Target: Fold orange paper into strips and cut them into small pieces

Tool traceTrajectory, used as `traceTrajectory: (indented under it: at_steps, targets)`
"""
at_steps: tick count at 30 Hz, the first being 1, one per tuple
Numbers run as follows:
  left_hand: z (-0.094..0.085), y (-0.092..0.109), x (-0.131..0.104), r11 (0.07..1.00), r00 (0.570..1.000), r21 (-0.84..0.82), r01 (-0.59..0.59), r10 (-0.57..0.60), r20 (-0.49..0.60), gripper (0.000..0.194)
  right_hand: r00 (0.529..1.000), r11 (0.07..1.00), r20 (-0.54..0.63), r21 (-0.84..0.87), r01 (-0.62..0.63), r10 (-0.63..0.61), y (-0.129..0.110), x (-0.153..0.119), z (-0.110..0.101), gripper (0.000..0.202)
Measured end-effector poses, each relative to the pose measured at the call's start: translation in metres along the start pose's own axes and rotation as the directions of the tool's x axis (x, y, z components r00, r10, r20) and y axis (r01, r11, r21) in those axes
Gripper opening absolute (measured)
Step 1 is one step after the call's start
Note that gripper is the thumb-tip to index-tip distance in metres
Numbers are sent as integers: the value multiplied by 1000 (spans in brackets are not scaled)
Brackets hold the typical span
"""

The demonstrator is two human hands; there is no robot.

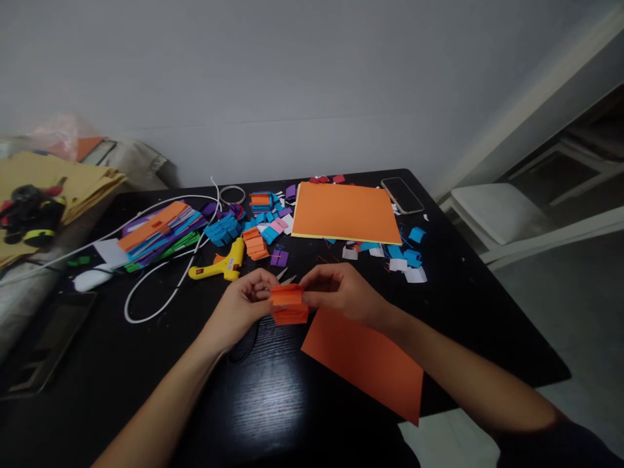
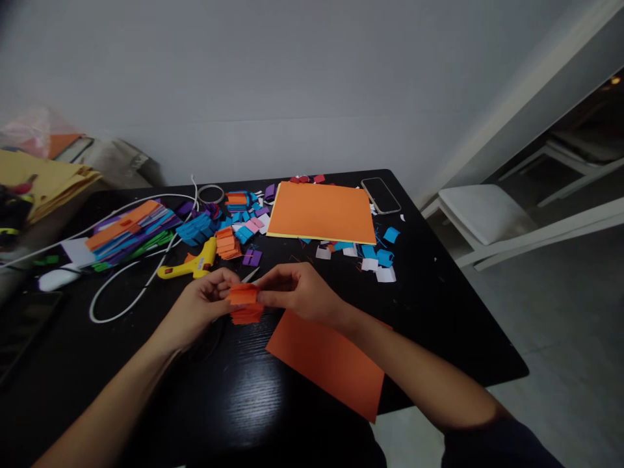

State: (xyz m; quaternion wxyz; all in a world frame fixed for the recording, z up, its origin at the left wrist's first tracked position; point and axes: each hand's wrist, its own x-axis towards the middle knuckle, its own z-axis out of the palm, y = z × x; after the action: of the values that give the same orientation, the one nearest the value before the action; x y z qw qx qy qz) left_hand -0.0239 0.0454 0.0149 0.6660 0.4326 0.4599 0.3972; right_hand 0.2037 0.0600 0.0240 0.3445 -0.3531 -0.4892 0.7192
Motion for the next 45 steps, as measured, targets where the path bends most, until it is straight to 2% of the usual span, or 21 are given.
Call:
traceTrajectory:
  at_steps: [3,8,12,16,18,23,29,34,37,40,45]
  targets:
    - [0,0,-1,998,999,-55,6,-3,48,33,1000,1000,13,15,-3,3,1,0,-3,23]
    - [1,-6,-4,973,967,-222,68,-10,253,34,995,986,31,137,-98,94,3,0,-7,22]
    - [5,-12,-8,959,941,-265,101,-6,337,44,962,926,186,288,-246,198,7,0,-10,31]
    - [7,-17,-11,950,927,-296,101,17,373,48,926,877,327,367,-311,192,15,1,-9,37]
    - [8,-18,-10,947,929,-306,97,25,370,48,928,870,320,382,-311,191,19,2,-9,39]
    - [9,-14,-6,953,953,-295,65,29,303,37,964,880,198,405,-247,179,23,6,-13,34]
    - [6,-8,-2,976,975,-216,13,35,218,26,984,898,122,406,-170,131,16,4,-10,27]
    - [4,-7,-3,993,987,-7,-116,116,113,27,999,948,42,315,-42,30,11,-2,-1,24]
    - [6,-8,-4,969,977,128,-213,211,26,28,1000,947,19,320,-28,23,14,-2,2,24]
    - [7,-11,-6,931,958,250,-267,285,-35,25,998,922,41,381,-68,56,18,1,2,26]
    - [7,-13,-6,845,905,360,-396,425,-4,11,982,868,124,460,-186,145,23,3,0,31]
